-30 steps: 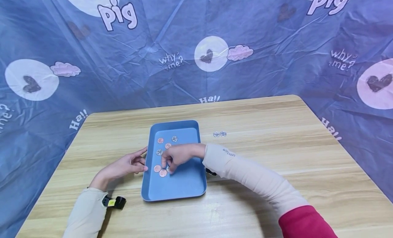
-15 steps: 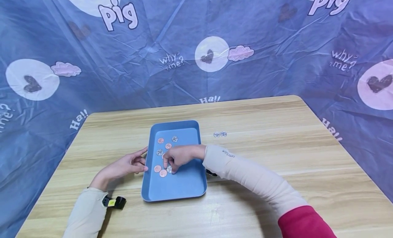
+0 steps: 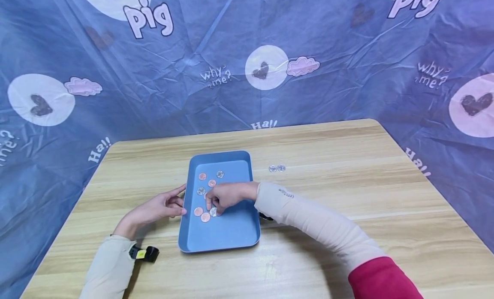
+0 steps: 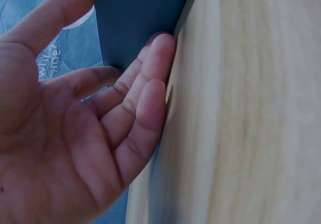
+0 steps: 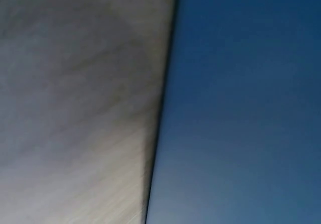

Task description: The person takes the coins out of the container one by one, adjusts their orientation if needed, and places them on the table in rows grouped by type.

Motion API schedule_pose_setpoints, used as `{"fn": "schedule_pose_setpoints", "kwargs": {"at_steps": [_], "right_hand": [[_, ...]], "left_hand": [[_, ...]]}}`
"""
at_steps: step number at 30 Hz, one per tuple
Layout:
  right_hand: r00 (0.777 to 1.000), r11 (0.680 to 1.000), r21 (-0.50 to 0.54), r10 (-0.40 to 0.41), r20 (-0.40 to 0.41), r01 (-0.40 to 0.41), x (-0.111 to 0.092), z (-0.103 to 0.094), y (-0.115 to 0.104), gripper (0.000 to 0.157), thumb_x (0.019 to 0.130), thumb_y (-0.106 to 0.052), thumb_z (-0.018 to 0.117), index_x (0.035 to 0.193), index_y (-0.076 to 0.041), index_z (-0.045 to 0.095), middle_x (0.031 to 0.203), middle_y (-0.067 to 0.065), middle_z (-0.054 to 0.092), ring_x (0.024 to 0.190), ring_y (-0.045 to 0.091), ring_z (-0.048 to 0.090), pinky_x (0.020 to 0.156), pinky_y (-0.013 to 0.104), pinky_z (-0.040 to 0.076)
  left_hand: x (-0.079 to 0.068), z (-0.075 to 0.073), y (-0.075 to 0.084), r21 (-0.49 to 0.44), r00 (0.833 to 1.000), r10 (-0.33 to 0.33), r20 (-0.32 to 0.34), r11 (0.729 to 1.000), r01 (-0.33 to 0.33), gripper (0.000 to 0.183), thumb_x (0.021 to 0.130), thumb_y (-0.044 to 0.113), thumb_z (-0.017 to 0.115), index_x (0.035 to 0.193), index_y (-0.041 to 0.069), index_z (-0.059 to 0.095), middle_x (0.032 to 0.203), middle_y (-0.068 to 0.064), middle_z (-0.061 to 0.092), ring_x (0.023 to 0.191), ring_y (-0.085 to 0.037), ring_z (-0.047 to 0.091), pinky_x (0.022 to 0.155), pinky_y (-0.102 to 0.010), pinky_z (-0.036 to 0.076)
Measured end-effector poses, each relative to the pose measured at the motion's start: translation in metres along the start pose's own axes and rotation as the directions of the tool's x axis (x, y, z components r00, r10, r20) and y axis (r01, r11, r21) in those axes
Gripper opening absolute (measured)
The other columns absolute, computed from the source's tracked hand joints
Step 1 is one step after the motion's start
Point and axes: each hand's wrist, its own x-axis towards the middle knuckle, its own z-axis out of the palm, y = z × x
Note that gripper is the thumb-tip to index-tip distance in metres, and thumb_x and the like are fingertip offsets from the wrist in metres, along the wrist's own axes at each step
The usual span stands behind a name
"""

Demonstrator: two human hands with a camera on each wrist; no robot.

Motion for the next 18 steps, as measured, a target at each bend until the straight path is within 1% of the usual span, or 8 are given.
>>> {"fn": "schedule_pose_setpoints", "kwargs": {"at_steps": [6, 9, 15, 18], "right_hand": [[1.000, 1.000, -0.030, -0.002, -0.006, 0.001, 0.0001, 0.0011, 0.0010, 0.016, 0.082, -0.007, 0.074, 0.095, -0.013, 0.067, 0.063, -0.008, 0.046, 0.056, 0.004, 0.042, 0.055, 0.015, 0.035], [1.000, 0.999, -0.048, 0.001, -0.006, -0.002, -0.0005, 0.0013, 0.0001, 0.016, 0.083, -0.008, 0.074, 0.095, -0.013, 0.067, 0.065, -0.007, 0.048, 0.058, 0.004, 0.043, 0.056, 0.015, 0.036], [1.000, 0.996, -0.090, -0.005, -0.021, 0.003, -0.0011, 0.0011, -0.0027, 0.016, 0.082, -0.008, 0.075, 0.096, -0.012, 0.067, 0.080, -0.005, 0.055, 0.072, 0.006, 0.048, 0.066, 0.014, 0.040], [1.000, 0.995, -0.099, -0.010, -0.024, 0.008, -0.0016, 0.0011, -0.0033, 0.018, 0.081, -0.007, 0.075, 0.095, -0.012, 0.067, 0.085, -0.005, 0.057, 0.076, 0.006, 0.050, 0.070, 0.015, 0.041]], "left_hand": [[-0.0001, 0.0001, 0.0003, 0.004, 1.000, -0.004, -0.001, 1.000, 0.004, 0.090, 0.090, 0.019, 0.067, 0.153, -0.002, 0.007, 0.111, -0.020, 0.060, 0.090, -0.011, 0.058, 0.074, -0.024, 0.051], [0.0004, 0.0006, 0.0003, 0.007, 1.000, -0.004, 0.000, 1.000, 0.004, 0.090, 0.089, 0.019, 0.068, 0.154, -0.001, 0.008, 0.111, -0.020, 0.061, 0.090, -0.012, 0.059, 0.074, -0.024, 0.051], [0.0000, 0.0004, -0.0002, 0.010, 1.000, -0.006, -0.007, 1.000, 0.006, 0.089, 0.090, 0.019, 0.067, 0.153, -0.001, 0.008, 0.111, -0.020, 0.060, 0.091, -0.011, 0.058, 0.074, -0.024, 0.051], [-0.0002, 0.0005, -0.0005, 0.006, 1.000, -0.001, -0.004, 1.000, 0.001, 0.089, 0.090, 0.019, 0.067, 0.153, -0.002, 0.008, 0.112, -0.020, 0.059, 0.091, -0.011, 0.058, 0.074, -0.024, 0.051]]}}
